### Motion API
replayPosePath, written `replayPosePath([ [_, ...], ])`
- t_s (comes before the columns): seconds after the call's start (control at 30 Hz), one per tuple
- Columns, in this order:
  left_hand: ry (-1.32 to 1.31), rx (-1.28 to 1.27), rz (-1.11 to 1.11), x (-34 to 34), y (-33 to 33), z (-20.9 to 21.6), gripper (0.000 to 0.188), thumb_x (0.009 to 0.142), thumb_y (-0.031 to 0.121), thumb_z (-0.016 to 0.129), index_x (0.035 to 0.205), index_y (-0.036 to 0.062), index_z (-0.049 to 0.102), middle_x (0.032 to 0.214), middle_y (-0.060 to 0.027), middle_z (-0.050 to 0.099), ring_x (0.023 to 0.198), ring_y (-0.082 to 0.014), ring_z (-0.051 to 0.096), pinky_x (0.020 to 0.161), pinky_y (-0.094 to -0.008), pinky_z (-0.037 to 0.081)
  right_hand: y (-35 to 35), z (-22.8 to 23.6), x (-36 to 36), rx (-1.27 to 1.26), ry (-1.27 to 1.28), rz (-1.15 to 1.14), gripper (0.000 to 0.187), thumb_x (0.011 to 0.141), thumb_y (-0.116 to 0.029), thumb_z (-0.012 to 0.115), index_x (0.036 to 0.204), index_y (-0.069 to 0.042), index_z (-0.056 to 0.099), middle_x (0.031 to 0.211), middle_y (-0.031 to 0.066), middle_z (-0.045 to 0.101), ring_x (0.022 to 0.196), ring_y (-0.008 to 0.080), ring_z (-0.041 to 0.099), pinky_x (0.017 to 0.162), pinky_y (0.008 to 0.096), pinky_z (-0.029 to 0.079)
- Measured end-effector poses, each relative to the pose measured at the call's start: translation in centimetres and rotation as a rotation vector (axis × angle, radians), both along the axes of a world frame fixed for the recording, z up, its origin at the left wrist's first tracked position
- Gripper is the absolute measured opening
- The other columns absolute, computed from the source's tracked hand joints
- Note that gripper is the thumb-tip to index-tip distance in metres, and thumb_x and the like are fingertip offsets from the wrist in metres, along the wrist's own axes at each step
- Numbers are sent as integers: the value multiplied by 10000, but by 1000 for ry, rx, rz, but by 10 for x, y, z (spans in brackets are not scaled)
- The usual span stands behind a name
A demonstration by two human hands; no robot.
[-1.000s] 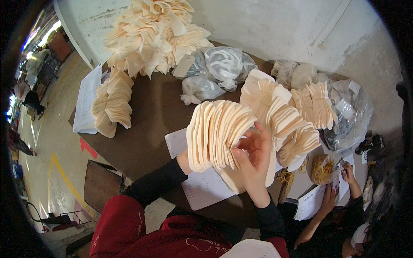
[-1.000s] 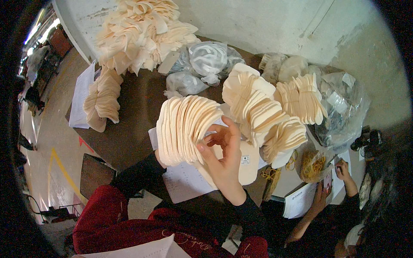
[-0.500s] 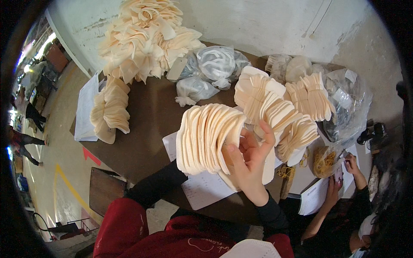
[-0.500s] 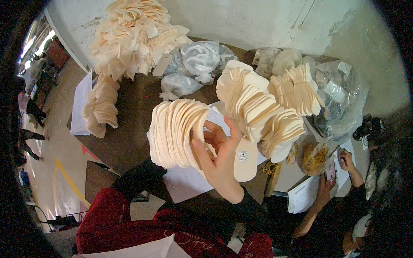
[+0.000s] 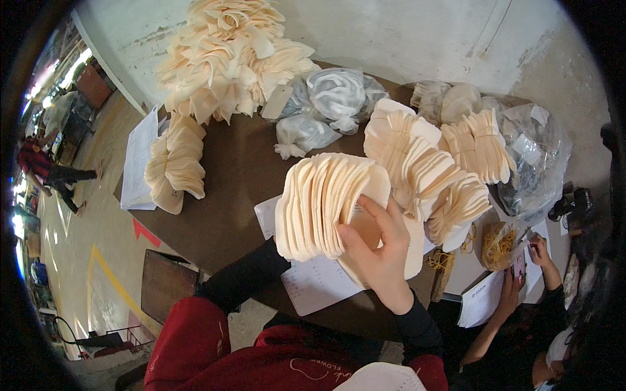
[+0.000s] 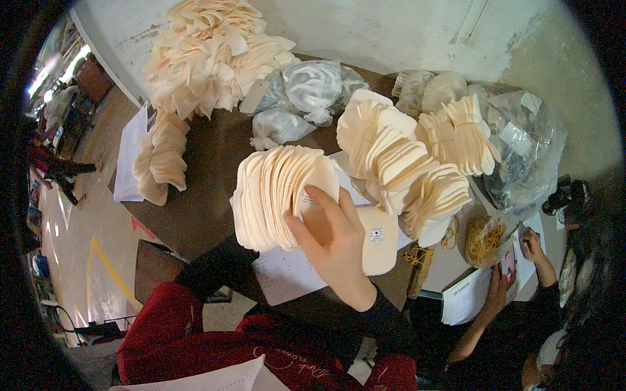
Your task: The person gathers stacks of beige fabric pieces from a table, aligns them, and secures them with rubber bands. The person repeats this process for multiple stacks, placing the finished bundles on the table.
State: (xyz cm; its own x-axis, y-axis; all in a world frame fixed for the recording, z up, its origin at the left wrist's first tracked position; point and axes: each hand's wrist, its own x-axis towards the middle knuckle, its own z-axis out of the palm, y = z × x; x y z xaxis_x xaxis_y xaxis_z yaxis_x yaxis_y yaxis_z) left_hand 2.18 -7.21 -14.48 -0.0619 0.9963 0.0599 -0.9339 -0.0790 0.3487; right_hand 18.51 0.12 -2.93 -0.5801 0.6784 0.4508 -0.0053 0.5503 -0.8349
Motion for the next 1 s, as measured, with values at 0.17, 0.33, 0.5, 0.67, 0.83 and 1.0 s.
replayPosePath([
  [0.17,-6,6,-3,-1,-1,-2,690,926,246,656,1490,77,296,1442,-125,454,1302,-217,485,1086,-368,426,-3,6,3,-183,-139,-46,321,835,-47,702,1127,54,613,1063,151,572,1052,252,592,855,310,461],
  [0.33,-11,12,-15,-2,0,-2,676,934,229,647,1492,79,296,1444,-126,453,1301,-217,487,1087,-368,427,1,-27,-6,1,174,-146,207,875,-9,615,1079,17,641,1304,219,463,1173,324,530,930,355,429],
  [0.5,-27,34,-17,-1,3,-7,663,941,212,638,1494,82,296,1446,-127,452,1300,-218,489,1088,-368,429,3,-10,0,187,-2,-169,193,852,-55,653,1042,-18,653,1396,261,410,1194,384,516,987,407,412],
  [0.67,-23,70,-20,4,8,-9,650,949,195,629,1496,85,296,1448,-128,451,1299,-219,491,1088,-368,430,3,-4,3,145,52,-125,184,826,-72,682,998,-20,642,1371,267,422,1166,386,519,993,415,404],
  [0.83,-6,125,9,7,13,-14,637,957,178,620,1498,87,296,1449,-129,450,1298,-219,493,1089,-367,431,8,-7,6,157,63,-158,164,802,-60,686,954,-20,640,1355,241,443,1203,385,484,1027,432,366],
  [1.0,1,140,27,10,16,-21,625,965,161,611,1500,90,296,1451,-130,449,1297,-220,496,1090,-367,432,8,0,6,305,8,-157,184,771,-69,723,934,-20,653,1357,235,436,1218,394,475,1013,446,379],
])
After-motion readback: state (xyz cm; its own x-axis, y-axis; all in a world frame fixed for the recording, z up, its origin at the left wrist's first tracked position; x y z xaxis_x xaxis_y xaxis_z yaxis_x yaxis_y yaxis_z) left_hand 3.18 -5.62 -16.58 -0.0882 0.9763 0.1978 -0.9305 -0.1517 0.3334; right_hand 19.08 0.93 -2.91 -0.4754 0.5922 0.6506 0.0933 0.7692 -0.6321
